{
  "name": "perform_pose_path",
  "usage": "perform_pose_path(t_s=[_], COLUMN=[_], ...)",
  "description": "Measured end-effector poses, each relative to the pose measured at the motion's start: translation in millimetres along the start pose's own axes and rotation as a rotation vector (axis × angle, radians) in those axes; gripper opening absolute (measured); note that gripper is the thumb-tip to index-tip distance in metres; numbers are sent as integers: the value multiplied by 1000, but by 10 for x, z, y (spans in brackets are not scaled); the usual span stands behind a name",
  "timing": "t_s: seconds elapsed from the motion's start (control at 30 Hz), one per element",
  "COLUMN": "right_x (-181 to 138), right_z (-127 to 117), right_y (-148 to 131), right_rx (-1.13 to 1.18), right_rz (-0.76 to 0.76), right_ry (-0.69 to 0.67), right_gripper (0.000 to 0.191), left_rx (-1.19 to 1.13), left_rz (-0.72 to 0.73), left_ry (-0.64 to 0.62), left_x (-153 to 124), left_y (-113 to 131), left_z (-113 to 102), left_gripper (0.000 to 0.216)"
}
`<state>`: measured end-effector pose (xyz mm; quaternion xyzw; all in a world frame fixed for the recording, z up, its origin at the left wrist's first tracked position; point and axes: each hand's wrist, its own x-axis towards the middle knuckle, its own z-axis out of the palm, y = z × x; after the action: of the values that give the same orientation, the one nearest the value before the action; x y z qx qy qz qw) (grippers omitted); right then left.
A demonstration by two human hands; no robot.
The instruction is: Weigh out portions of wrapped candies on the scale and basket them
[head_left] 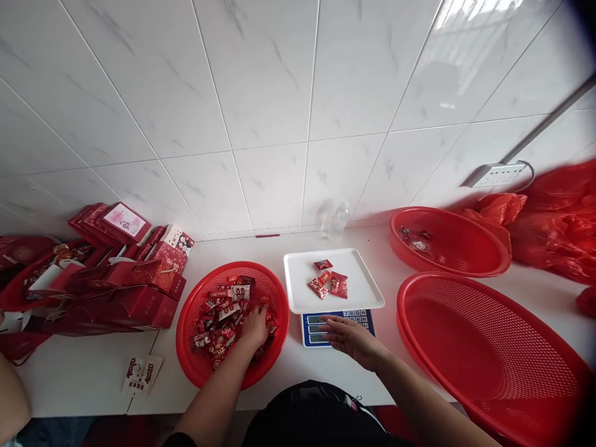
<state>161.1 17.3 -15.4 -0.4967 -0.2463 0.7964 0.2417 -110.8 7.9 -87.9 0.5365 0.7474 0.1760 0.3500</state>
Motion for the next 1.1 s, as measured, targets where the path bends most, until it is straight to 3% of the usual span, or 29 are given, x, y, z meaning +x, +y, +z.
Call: perform_pose_path(t_s=[0.37, 0.67, 0.87, 1.0, 1.1], right_x=[-80, -74, -72, -83, -140], right_z=[-5, -21, 50, 82, 84], right_y=[8, 66, 70, -58, -361], right_rx=[-3, 20, -6, -112, -235], right_rz=[2, 16, 24, -44, -312], right_ry=[46, 63, 52, 17, 39], right_gripper=[24, 23, 26, 52, 80], left_rx=[-129, -262, -218, -151, -103], left_rz=[10, 37, -5, 19, 45], left_ry=[82, 207, 134, 47, -69], left_x=[314, 230, 110, 53, 13], left_y=[-61, -138, -143, -100, -77], left_z=[-1, -270, -386, -352, -267], left_gripper=[20, 21, 33, 27, 34])
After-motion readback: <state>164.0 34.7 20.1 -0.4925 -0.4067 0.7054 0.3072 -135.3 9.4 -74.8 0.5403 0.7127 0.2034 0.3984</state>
